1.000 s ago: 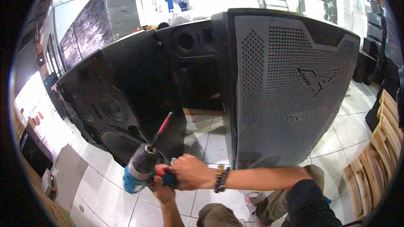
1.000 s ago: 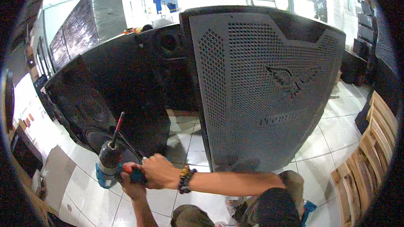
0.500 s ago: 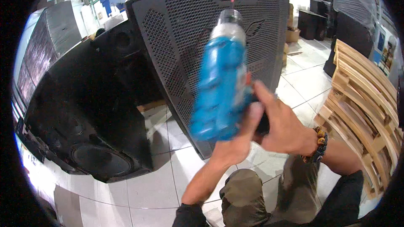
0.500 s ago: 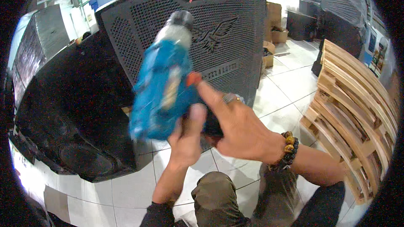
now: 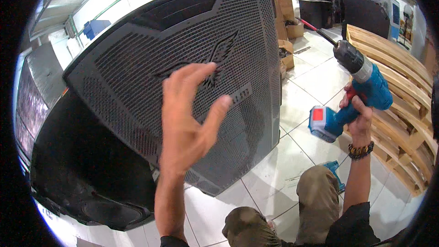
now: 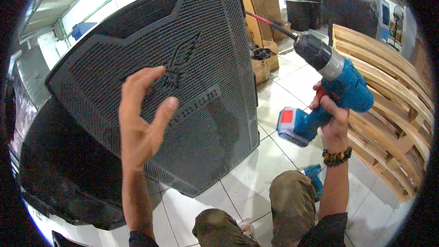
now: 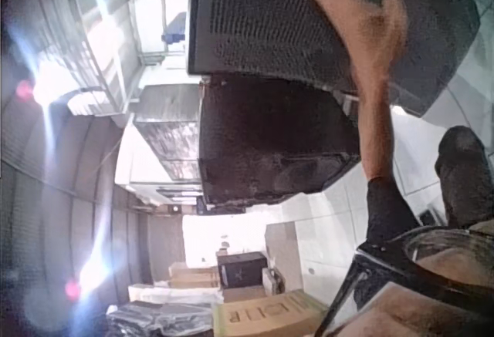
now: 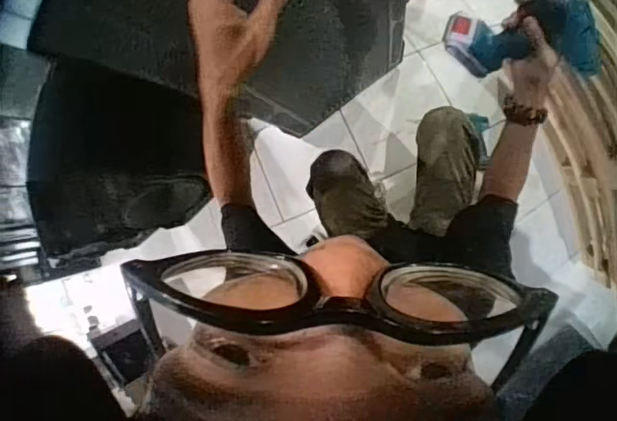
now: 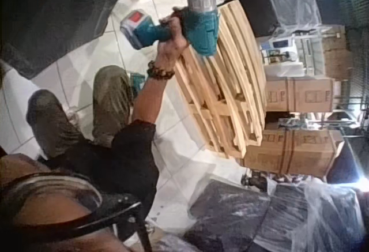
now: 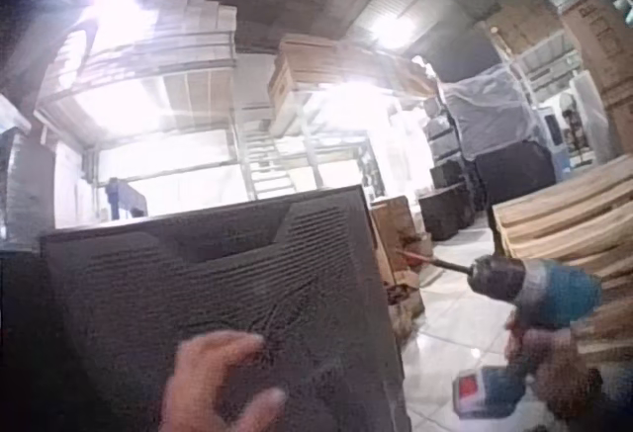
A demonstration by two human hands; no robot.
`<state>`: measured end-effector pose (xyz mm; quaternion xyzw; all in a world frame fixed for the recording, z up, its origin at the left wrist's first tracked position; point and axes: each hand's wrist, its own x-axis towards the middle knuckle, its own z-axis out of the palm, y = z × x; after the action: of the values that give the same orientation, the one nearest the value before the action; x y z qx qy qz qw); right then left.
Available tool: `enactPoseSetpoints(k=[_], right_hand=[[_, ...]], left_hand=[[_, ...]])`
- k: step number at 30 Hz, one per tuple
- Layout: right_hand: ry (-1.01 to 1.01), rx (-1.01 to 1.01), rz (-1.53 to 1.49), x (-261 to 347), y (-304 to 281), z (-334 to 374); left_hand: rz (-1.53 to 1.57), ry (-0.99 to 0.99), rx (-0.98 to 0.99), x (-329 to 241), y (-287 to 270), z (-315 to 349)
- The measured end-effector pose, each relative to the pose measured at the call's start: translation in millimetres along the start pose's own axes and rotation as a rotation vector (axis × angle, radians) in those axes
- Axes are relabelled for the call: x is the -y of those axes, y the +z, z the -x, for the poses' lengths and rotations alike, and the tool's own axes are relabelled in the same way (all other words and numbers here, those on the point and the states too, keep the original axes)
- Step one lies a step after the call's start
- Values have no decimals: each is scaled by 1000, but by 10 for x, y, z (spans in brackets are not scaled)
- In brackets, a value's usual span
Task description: The person uses a cordless drill to attach a metal grille to the front of a large black speaker. They secure multiple screws around the perimeter of the grille, repositioning the speaker to access different sides.
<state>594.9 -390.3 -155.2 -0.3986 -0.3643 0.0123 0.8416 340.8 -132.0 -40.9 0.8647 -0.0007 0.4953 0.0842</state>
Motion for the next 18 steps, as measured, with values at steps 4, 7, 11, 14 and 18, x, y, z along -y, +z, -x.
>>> enactPoseSetpoints(k=[4, 7, 11, 14, 18], right_hand=[[37, 19, -38, -170, -438, -781], [68, 169, -162, -313, -566, -1398], [152, 221, -211, -526, -780, -2323], [251, 333, -268, -703, -631, -2720], [349, 353, -187, -881, -624, -2948]], left_hand=[[-154, 90, -50, 66, 258, -653], [-293, 212, -17, 86, 504, -1282], [-412, 351, 106, 57, 1001, -2253], [-360, 375, 346, 136, 1161, -2889], [-107, -26, 831, 339, 1666, -3402]])
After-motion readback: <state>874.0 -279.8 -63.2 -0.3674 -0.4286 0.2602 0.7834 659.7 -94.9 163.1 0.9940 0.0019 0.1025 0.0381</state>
